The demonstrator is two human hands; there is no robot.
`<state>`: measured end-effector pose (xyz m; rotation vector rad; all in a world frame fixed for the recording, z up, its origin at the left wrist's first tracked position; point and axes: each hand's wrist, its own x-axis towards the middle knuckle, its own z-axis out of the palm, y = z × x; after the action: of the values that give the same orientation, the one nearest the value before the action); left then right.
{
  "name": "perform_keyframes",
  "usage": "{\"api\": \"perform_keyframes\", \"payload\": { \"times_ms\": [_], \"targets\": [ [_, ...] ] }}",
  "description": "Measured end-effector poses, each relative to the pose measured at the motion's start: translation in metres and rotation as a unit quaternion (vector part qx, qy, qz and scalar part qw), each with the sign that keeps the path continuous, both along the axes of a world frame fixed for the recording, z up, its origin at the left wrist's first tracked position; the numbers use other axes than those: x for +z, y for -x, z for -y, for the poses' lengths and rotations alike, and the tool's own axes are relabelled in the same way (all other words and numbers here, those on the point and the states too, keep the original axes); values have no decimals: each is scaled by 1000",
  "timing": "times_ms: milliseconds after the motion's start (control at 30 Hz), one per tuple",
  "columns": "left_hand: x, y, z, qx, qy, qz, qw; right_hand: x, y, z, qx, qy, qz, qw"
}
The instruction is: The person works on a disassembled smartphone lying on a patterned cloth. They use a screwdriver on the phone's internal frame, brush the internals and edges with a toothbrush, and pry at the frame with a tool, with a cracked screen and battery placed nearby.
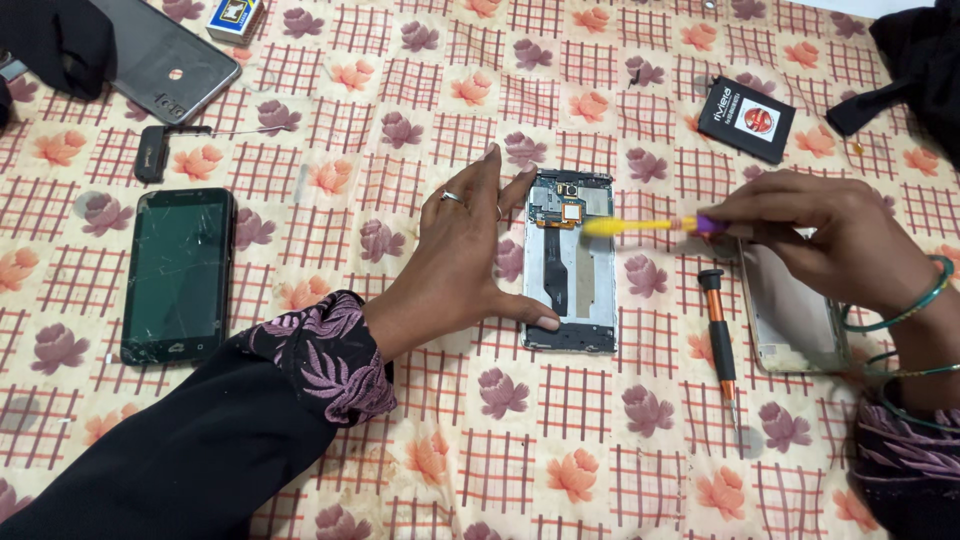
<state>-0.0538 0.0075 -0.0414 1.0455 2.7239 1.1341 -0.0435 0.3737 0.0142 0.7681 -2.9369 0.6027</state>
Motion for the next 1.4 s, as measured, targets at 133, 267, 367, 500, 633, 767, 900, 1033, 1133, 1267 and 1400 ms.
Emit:
{"api": "perform_keyframes", "payload": {
  "times_ms": [133,267,367,500,633,767,900,1033,1133,1267,1400],
  "targets": [
    [0,1,-1,0,11,-2,1000,0,-2,2,-49,-83,-43,994],
    [0,1,-1,3,13,-4,1000,6,-3,4,-14,-16,23,1000],
    [0,0,0,-1,-3,-8,1000,4,-4,12,-14,18,-27,999],
    [0,1,-1,-3,-8,2,1000,-6,-4,30,-20,54,-29,998],
    [1,0,-2,0,6,-6,1000,-4,-4,37,-1,35,-50,998],
    [3,0,-2,0,-2,-1,1000,0,-4,38,-20,41,-40,998],
    [2,0,-3,8,22,-3,1000,-1,-2,40,-10,35,-43,998],
    [2,1,-2,1,-8,-3,1000,-2,-1,36,-36,27,-23,999],
    [2,1,-3,2,5,-4,1000,-5,0,35,-15,19,-57,998],
    [2,1,-3,4,9,3,1000,-6,-1,36,-7,30,-8,999],
    [2,0,-3,1,-9,-3,1000,-5,-2,43,-12,43,-22,999]
  ]
}}
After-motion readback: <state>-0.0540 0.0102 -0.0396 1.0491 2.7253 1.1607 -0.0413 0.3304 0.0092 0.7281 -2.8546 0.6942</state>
